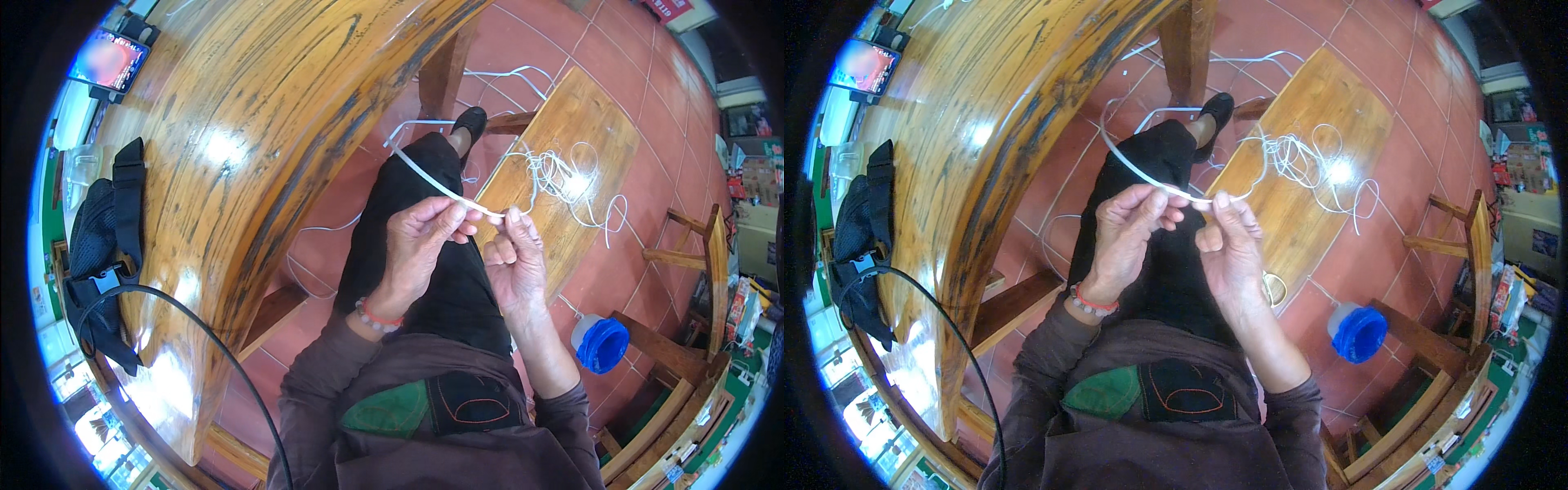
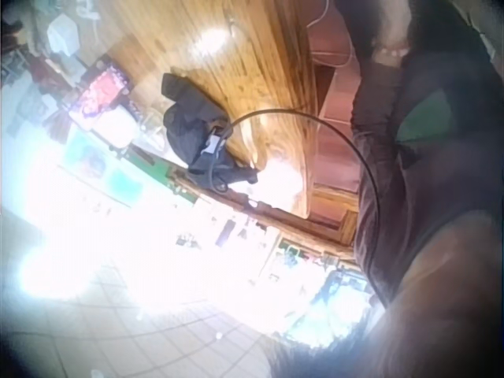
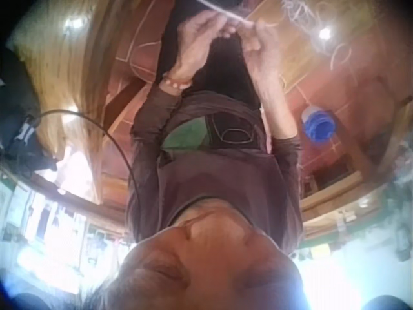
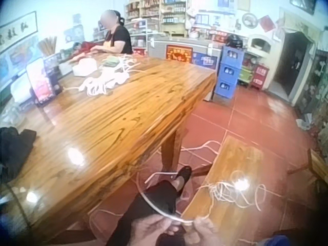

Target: The person repeatedly measures and cuts lengths of white cable using scissors. They pull the cable taut, cut it, and then gather the cut pieces on the table.

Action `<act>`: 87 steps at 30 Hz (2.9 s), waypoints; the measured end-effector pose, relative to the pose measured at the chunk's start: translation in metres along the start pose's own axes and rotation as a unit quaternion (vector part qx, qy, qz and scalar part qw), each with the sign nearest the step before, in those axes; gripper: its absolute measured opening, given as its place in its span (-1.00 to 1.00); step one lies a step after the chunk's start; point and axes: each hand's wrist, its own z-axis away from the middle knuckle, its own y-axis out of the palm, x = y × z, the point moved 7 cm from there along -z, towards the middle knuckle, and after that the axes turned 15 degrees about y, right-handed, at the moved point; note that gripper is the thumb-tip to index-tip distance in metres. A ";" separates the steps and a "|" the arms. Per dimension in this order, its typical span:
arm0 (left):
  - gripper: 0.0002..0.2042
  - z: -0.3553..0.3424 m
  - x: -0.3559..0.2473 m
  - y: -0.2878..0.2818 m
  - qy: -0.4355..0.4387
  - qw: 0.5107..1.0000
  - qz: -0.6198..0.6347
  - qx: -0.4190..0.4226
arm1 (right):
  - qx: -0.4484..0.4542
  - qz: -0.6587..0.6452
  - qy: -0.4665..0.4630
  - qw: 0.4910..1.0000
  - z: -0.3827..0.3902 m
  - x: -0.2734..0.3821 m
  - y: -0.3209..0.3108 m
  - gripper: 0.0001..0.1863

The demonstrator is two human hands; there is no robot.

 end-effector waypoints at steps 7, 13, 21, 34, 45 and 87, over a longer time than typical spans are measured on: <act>-0.86 -0.003 -0.010 -0.009 0.045 0.998 -0.024 -0.023 | -0.002 -0.057 0.035 0.998 0.002 -0.025 0.007 -0.86; -0.86 -0.001 -0.011 -0.015 0.051 0.998 -0.036 -0.028 | 0.005 -0.062 0.054 0.997 0.000 -0.037 0.006 -0.84; -0.83 -0.001 -0.006 -0.021 0.035 0.999 -0.007 -0.027 | 0.006 -0.007 0.065 0.998 0.003 -0.040 0.001 -0.78; -0.85 -0.002 -0.014 -0.014 0.018 0.999 -0.025 0.009 | -0.243 0.665 -0.133 0.694 0.044 0.036 -0.123 -0.84; -0.85 0.003 -0.012 -0.009 0.023 0.997 -0.045 0.050 | -0.293 0.785 -0.292 0.461 0.078 0.019 -0.154 -0.61; -0.92 0.015 -0.012 -0.013 0.003 0.997 -0.082 -0.008 | 0.054 0.462 0.007 0.885 0.046 -0.048 -0.017 -0.26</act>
